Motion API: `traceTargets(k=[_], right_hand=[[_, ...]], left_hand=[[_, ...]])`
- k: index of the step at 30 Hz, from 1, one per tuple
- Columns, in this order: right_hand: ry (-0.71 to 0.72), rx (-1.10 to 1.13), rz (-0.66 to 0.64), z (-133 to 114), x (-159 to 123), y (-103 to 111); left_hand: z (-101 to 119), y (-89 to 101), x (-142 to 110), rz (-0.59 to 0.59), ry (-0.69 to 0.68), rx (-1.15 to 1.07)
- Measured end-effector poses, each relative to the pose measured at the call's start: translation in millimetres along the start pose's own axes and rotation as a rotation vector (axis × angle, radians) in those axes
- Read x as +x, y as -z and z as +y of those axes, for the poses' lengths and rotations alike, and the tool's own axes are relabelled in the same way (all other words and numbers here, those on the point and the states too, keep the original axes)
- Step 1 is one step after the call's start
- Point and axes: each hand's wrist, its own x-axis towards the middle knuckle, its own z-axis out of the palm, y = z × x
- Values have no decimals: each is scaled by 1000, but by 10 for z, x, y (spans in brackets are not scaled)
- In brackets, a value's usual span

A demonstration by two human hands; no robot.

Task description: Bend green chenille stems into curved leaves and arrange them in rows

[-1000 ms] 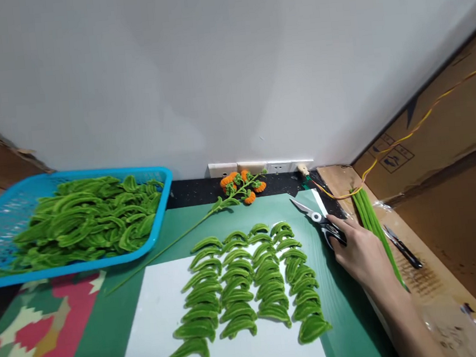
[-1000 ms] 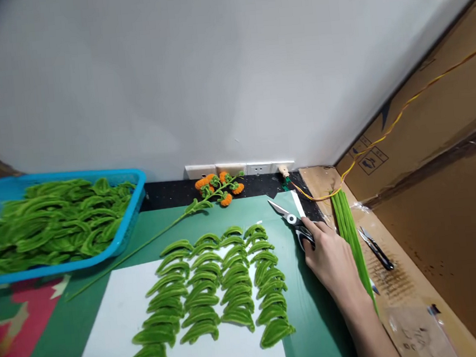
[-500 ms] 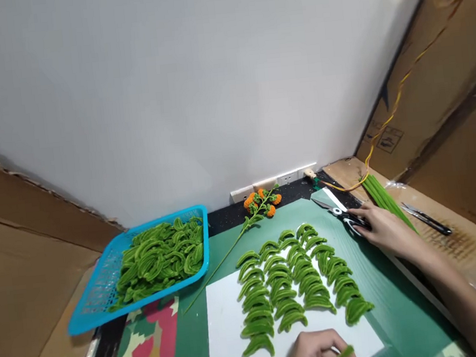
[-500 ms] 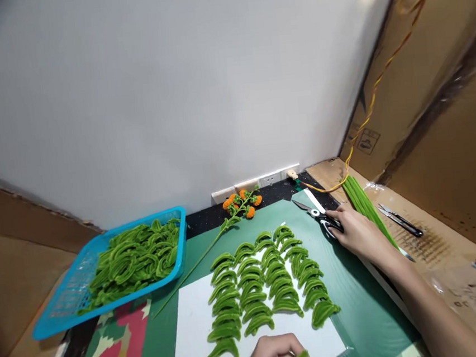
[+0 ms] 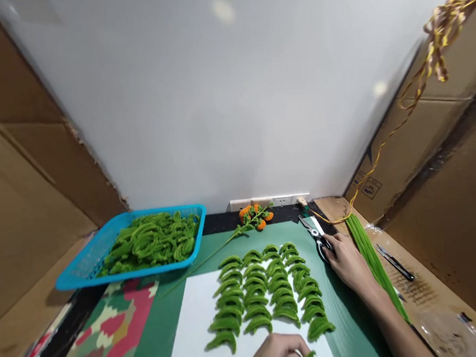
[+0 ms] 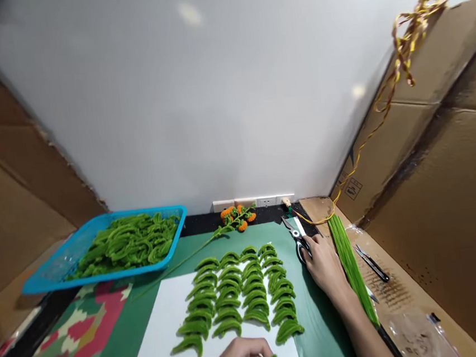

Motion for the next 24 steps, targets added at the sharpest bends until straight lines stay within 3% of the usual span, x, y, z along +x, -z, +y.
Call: traceTargets(k=[4, 7, 11, 13, 18, 21, 24], right_hand=[[77, -9, 41, -45, -37, 106], [199, 67, 105, -124, -65, 194], [247, 12, 359, -288, -161, 256], [331, 74, 396, -391, -227, 272], [764, 363, 202, -743, -424, 272], [863, 504, 100, -953, -526, 219], [892, 503, 49, -1064, -588, 163]], left_hand=[[235, -106, -137, -52, 20, -65], [257, -106, -166, -48, -72, -150], [167, -106, -141, 81, -136, -294], [131, -123, -135, 158, -151, -325], [131, -157, -152, 255, -179, -369], [137, -162, -152, 280, -179, -408], [115, -170, -150, 307, -176, -463]])
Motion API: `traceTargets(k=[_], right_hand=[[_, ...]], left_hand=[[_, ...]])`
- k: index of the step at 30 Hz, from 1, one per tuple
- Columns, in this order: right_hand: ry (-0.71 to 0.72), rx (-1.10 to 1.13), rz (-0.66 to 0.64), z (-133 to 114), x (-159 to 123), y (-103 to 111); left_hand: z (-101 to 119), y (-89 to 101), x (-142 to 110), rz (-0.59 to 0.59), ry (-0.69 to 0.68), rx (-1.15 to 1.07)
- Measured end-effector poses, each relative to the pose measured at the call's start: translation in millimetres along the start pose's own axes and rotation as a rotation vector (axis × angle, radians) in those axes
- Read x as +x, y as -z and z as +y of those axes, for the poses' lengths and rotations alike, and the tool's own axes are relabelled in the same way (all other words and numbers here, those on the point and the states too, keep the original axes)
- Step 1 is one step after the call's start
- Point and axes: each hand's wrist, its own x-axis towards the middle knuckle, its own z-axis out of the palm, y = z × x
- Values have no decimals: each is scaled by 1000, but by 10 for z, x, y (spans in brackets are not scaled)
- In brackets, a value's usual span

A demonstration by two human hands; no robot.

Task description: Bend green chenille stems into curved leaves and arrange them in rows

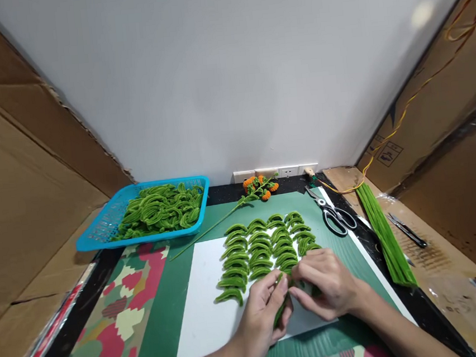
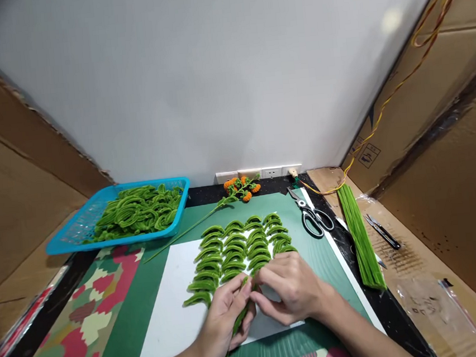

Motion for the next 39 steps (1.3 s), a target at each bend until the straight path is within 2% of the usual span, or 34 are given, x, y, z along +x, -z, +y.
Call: traceTargets(k=[6, 8, 11, 15, 17, 19, 21, 24, 27, 30, 33, 37, 39], right_hand=[[-14, 17, -133, -36, -7, 6], [-49, 48, -140, -27, -9, 30], [-136, 68, -27, 27, -21, 77], [-333, 108, 193, 144, -48, 148], [-443, 206, 299, 187, -52, 158], [-553, 394, 365, 202, -40, 141], [-625, 628, 346, 190, -15, 104], [-648, 886, 180, 134, 23, 29], [-659, 980, 46, 72, 45, -46], [-662, 1024, 5, 36, 62, -96], [-674, 1046, 37, 36, 89, -103], [-742, 1017, 187, 111, 105, -21], [-763, 990, 270, 186, 85, 51]], left_hand=[[4, 2, -23, -51, 19, 33], [24, -9, -23, -55, 0, 64], [27, -29, -21, 14, -56, 108], [-26, -47, -23, 26, -146, 142], [-50, -48, -22, 10, -167, 148], [-61, -42, -17, 12, -168, 156], [-62, -34, -12, 27, -170, 176], [-64, -25, -5, 32, -187, 204], [-76, -19, 0, 22, -195, 207], [-87, -9, 2, 6, -179, 193], [-88, 4, 3, -21, -136, 196], [-61, 12, -4, -45, -67, 230], [-13, 9, -21, -118, -39, 297]])
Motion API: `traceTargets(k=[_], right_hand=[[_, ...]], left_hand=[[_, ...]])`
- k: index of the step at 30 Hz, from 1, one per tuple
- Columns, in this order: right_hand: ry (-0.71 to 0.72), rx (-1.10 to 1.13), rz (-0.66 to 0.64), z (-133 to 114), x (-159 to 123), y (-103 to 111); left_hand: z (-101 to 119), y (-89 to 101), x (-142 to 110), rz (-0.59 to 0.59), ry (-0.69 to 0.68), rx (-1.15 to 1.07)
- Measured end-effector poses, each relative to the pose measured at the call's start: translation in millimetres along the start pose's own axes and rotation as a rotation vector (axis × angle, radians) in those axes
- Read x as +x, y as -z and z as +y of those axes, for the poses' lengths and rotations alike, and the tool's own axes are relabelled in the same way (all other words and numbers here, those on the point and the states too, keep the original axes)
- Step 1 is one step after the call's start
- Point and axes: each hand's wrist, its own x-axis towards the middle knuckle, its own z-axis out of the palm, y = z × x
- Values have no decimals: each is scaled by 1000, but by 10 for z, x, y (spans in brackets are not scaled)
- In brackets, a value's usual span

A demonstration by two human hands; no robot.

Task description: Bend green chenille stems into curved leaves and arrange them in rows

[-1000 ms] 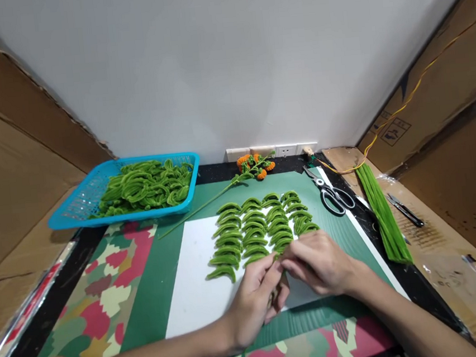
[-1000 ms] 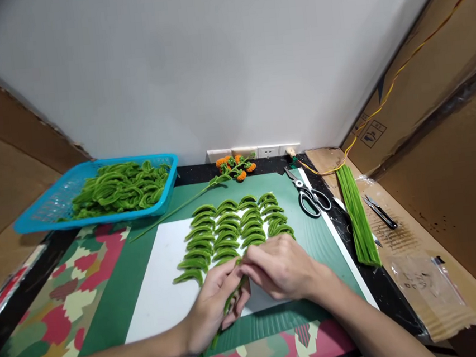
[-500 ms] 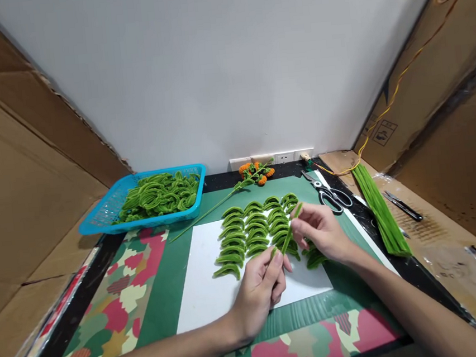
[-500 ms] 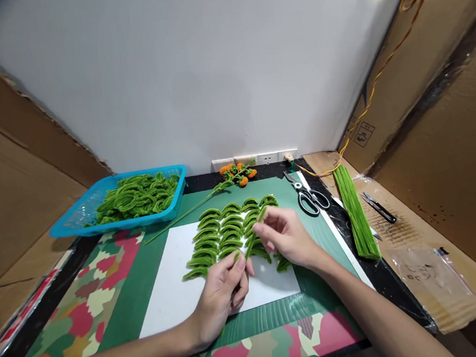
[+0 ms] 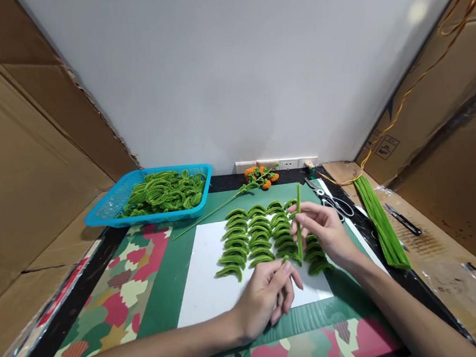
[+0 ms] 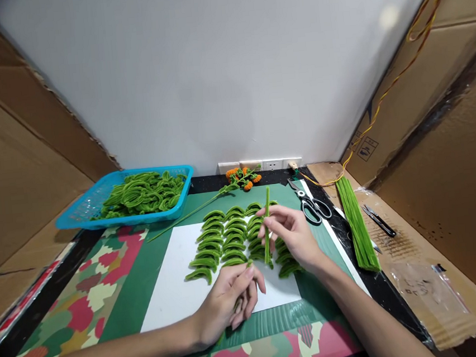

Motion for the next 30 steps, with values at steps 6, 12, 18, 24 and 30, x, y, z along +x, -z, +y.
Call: traceTargets(k=[6, 12, 18, 24, 30], right_hand=[[57, -13, 184, -41, 77, 313], [34, -56, 195, -61, 101, 360], [-29, 4, 130, -62, 62, 313], [34, -1, 106, -56, -2, 154], [88, -15, 91, -72, -67, -35]], left_hand=[[179, 33, -66, -368, -250, 617], [26, 69, -29, -317, -620, 830], [105, 125, -2, -177, -638, 609], [216, 71, 64, -46, -151, 159], [117, 48, 127, 28, -112, -211]])
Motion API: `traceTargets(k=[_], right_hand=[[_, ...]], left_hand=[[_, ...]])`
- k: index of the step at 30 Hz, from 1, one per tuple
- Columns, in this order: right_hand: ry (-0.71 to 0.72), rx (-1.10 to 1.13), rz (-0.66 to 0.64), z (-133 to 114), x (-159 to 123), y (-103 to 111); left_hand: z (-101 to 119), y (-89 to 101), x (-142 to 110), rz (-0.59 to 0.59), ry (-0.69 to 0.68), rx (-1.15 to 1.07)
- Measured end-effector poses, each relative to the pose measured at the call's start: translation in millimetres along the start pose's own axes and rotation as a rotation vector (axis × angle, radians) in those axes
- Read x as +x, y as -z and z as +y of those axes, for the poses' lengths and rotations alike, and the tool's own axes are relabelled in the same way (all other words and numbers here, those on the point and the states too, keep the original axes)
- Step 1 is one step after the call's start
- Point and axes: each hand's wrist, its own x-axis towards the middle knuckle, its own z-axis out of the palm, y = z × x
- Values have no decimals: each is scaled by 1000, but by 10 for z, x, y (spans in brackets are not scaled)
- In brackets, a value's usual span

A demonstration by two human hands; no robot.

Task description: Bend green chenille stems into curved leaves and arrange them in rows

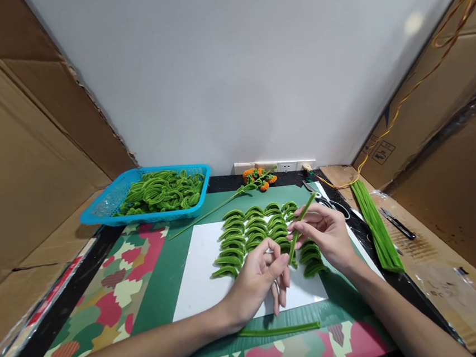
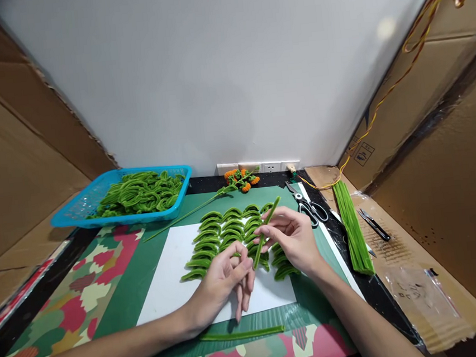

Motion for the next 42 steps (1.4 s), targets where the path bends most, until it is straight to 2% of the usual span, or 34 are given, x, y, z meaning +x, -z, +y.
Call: traceTargets(k=[2, 5, 7, 9, 14, 17, 25, 30, 34, 42], right_hand=[[-3, 15, -30, -13, -19, -15], [-14, -19, -118, -29, -43, -9], [34, -111, -146, -24, -56, 6], [165, -293, -154, -1, -65, 32], [653, -885, -278, 83, -73, 133], [791, -1022, -312, 94, -74, 194], [837, -1101, -323, -62, -72, 266], [801, -1034, -351, -118, -68, 284], [801, -1060, -375, -93, -65, 322], [770, -987, -421, -73, -77, 280]], left_hand=[[0, 17, -2, 8, 29, -22], [-3, 39, -1, -56, 122, -73], [-24, 47, 5, -95, 159, -84], [-55, 53, 10, -107, 155, -77], [-74, 73, -1, -119, 166, -129], [-45, 91, -3, -125, 165, -187], [5, 102, 3, -116, 167, -366], [85, 86, 9, -108, 219, -368], [44, 118, 52, -137, 225, -333], [17, 165, 32, -175, 348, -355]])
